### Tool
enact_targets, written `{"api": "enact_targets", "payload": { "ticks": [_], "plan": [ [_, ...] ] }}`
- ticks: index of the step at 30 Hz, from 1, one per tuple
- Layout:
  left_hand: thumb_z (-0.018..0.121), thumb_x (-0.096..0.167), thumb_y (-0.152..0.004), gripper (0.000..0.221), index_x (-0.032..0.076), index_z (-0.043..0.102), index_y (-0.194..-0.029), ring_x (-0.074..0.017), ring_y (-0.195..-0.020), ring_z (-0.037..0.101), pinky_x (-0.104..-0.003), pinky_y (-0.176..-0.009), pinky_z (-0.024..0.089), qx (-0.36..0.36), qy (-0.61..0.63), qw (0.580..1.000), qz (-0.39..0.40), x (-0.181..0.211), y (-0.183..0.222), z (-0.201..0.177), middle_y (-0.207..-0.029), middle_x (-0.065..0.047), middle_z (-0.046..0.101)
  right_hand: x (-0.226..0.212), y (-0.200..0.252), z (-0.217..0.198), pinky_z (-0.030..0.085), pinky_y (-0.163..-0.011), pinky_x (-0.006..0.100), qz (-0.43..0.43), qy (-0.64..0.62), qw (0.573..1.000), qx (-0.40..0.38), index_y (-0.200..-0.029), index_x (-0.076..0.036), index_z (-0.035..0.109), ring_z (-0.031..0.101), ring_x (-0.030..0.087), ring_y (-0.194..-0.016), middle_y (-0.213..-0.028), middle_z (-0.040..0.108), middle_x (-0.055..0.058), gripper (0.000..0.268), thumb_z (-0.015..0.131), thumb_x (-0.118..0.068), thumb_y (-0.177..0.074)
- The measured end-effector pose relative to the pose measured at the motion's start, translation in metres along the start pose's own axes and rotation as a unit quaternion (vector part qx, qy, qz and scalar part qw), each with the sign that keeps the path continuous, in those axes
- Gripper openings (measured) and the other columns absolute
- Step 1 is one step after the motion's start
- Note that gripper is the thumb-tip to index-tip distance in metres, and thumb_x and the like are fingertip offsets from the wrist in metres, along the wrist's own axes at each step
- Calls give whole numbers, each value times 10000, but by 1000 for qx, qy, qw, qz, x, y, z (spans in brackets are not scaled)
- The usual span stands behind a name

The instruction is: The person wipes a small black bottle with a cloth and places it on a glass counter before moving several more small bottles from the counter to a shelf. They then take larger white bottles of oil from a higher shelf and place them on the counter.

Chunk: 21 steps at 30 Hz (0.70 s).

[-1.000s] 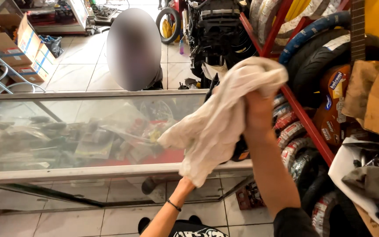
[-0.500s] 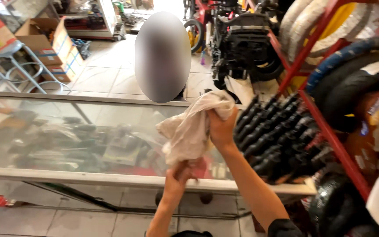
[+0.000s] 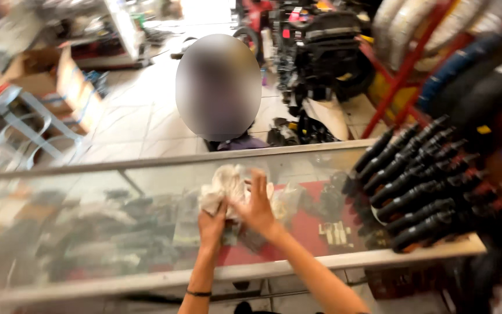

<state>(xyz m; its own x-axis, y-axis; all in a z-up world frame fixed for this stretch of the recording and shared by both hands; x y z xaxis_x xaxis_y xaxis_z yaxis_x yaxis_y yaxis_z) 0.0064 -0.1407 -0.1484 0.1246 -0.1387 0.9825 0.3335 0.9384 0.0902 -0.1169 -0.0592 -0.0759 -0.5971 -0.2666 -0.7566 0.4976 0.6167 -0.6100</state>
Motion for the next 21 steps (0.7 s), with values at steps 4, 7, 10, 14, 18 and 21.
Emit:
{"api": "enact_targets", "payload": {
  "ticks": [4,7,10,14,18,21],
  "plan": [
    [720,552,-877,546,23,808,-978,-196,-730,754,-347,-677,582,-103,-392,913,-37,12,-23,-24,-771,-104,780,9,39,-10,428,-1147,476,-37,174,980,-90,-1313,-88,619,477,426,-1399,-1467,547,192,525,795,-353,-896],
    [595,694,-844,668,77,851,-875,-223,-656,797,-365,-661,603,-113,-505,850,-96,50,-19,-47,-628,-69,764,6,40,-20,388,-1160,527,-12,230,966,-115,-1249,-182,706,433,440,-1424,-1426,603,101,417,825,-346,-884],
    [718,428,-927,393,51,816,-982,-198,-700,720,-344,-656,554,36,-454,879,140,97,8,-44,-780,-99,757,-13,37,-41,384,-1134,531,25,187,976,-109,-1278,-147,707,409,462,-1416,-1412,589,127,454,812,-316,-870],
    [712,49,-977,148,22,760,-1115,-154,-755,673,-271,-583,513,27,-253,918,305,120,61,-3,-973,-112,713,-35,42,-95,479,-1074,441,91,102,989,-63,-1227,-108,726,560,356,-1317,-1358,648,123,374,774,-265,-892],
    [703,-54,-911,201,23,730,-1096,-133,-816,671,-233,-558,510,-42,-185,920,343,121,95,56,-1120,-121,689,-48,59,-186,578,-926,315,215,-76,973,-41,-1168,-73,733,726,164,-1055,-1152,761,57,287,721,-228,-928],
    [695,-70,-856,231,26,750,-1060,-121,-789,689,-232,-499,497,-88,-167,918,348,123,123,102,-1093,-114,691,-67,82,-270,573,-820,281,168,-35,985,0,-985,-26,762,717,122,-890,-947,770,48,190,761,-213,-950]
  ]
}}
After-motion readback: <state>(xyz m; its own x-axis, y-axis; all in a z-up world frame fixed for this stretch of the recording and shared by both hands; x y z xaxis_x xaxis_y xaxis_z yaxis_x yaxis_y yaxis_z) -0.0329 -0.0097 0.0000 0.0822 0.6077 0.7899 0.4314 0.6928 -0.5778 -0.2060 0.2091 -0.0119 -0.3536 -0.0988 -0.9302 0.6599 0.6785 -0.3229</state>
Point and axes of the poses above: each hand's wrist, its own y-axis away from the middle knuckle, its own z-axis out of the palm, x = y × z, the point moved 2 cm from there along -y, towards the middle knuckle
